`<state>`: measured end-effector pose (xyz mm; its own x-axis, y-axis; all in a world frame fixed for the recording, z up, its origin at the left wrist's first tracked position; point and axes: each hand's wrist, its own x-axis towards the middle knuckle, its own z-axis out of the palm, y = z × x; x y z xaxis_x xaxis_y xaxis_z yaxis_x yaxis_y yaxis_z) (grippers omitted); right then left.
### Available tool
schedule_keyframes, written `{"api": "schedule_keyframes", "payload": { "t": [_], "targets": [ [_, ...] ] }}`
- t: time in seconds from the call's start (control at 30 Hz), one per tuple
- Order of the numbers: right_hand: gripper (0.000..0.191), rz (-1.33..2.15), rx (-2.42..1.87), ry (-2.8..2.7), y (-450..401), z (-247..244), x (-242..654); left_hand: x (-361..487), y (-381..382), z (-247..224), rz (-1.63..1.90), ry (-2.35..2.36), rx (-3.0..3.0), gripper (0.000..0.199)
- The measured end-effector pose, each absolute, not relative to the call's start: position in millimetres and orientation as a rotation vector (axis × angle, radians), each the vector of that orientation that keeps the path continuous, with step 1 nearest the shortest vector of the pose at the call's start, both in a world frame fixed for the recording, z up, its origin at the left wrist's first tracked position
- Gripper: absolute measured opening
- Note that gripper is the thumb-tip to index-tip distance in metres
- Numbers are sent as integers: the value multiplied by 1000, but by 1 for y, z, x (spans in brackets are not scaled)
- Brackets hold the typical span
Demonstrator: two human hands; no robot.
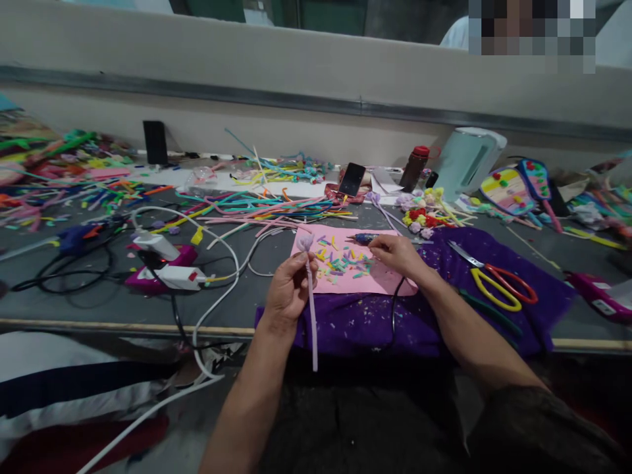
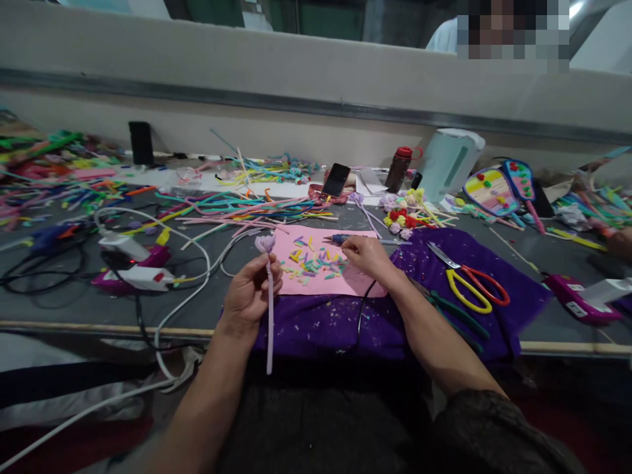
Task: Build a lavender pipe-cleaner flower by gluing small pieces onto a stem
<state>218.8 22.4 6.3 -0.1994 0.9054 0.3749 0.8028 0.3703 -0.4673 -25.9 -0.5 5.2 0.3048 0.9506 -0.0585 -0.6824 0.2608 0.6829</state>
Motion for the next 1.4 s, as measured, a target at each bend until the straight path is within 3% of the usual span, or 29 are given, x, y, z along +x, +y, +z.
{"api": "schedule_keyframes", "payload": {
  "t": [0.6, 0.97, 1.23, 1.4],
  "targets": [
    [24, 16, -1369, -2692, 60, 18, 149, -24, 0, 4, 1213, 569, 588, 16],
    [18, 41, -1393, -2513, 62, 12, 161, -23, 0, 3, 1167, 656, 629, 19],
    [20, 1002, -990, -1942, 29, 23, 169, -17, -1, 2, 1103, 679, 722, 24],
    [13, 1005, -901, -1845, 13, 29, 154, -17, -1, 0, 1095, 664, 731, 25]
  ]
}}
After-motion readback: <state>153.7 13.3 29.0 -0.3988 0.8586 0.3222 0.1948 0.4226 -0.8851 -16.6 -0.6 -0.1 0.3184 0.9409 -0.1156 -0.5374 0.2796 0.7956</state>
